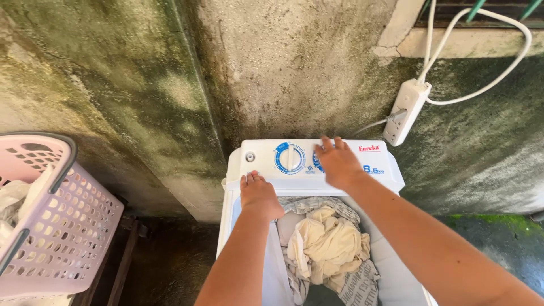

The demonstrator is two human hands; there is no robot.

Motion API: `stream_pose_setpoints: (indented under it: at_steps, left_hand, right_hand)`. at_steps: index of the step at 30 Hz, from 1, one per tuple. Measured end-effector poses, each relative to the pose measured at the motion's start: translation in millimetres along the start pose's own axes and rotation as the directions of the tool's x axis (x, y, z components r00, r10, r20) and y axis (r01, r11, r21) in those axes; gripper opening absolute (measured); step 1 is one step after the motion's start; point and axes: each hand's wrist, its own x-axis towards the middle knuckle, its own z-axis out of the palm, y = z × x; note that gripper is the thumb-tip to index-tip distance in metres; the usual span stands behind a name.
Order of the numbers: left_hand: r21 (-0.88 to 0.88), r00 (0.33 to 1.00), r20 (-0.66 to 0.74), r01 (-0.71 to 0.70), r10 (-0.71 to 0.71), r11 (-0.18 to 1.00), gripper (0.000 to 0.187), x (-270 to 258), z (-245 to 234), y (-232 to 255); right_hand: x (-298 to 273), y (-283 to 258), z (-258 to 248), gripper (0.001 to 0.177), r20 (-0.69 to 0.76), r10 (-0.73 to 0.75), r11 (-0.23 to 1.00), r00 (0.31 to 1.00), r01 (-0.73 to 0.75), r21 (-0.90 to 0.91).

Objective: Sort clothes into a basket and then put them into a washing machine with detergent.

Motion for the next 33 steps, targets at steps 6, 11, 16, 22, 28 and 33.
stream_pose_setpoints:
  at_steps: [6, 11, 16, 22, 28, 33]
  left_hand:
    - [0.026, 1.0, 0.002, -0.022, 0.022, 0.999, 0.081, 8, 7, 2]
    - [0.017, 0.999, -0.016, -0.049, 0.049, 0.999, 0.082, 0, 10, -1]
    - [0.019, 0.999, -0.005, -0.053, 0.054, 0.998, 0.093, 2, -8, -4]
    - [0.025, 0.997, -0.041, -0.066, 0.067, 0.997, 0.089, 13, 11, 5]
    - [-0.059, 0.998, -0.043, -0.043, 0.041, 0.997, 0.088, 12, -8, -4]
    - [-0.177, 0.956, -0.294, -0.069, 0.014, 0.982, 0.094, 3, -1, -24]
  right_hand:
    - [50, -35, 42, 0.068, -0.55, -0.325, 0.921, 0.769, 0.39, 0.002]
    - [48, -58, -15, 0.041, -0.118, -0.132, 0.991, 0.984, 0.132, -0.009]
    - [82, -71, 32, 0.042, 0.07, 0.547, 0.554, 0.834, -0.424, 0.716]
    - [109, -72, 74, 0.029, 0.634, 0.434, -0.85, 0.64, 0.058, 0.524]
    - [134, -78, 136, 0.041, 0.568, 0.412, -0.882, 0.712, 0.468, 0.052]
    - [90, -111, 89, 0.045, 0.57, 0.393, -0.913, 0.721, 0.382, 0.146]
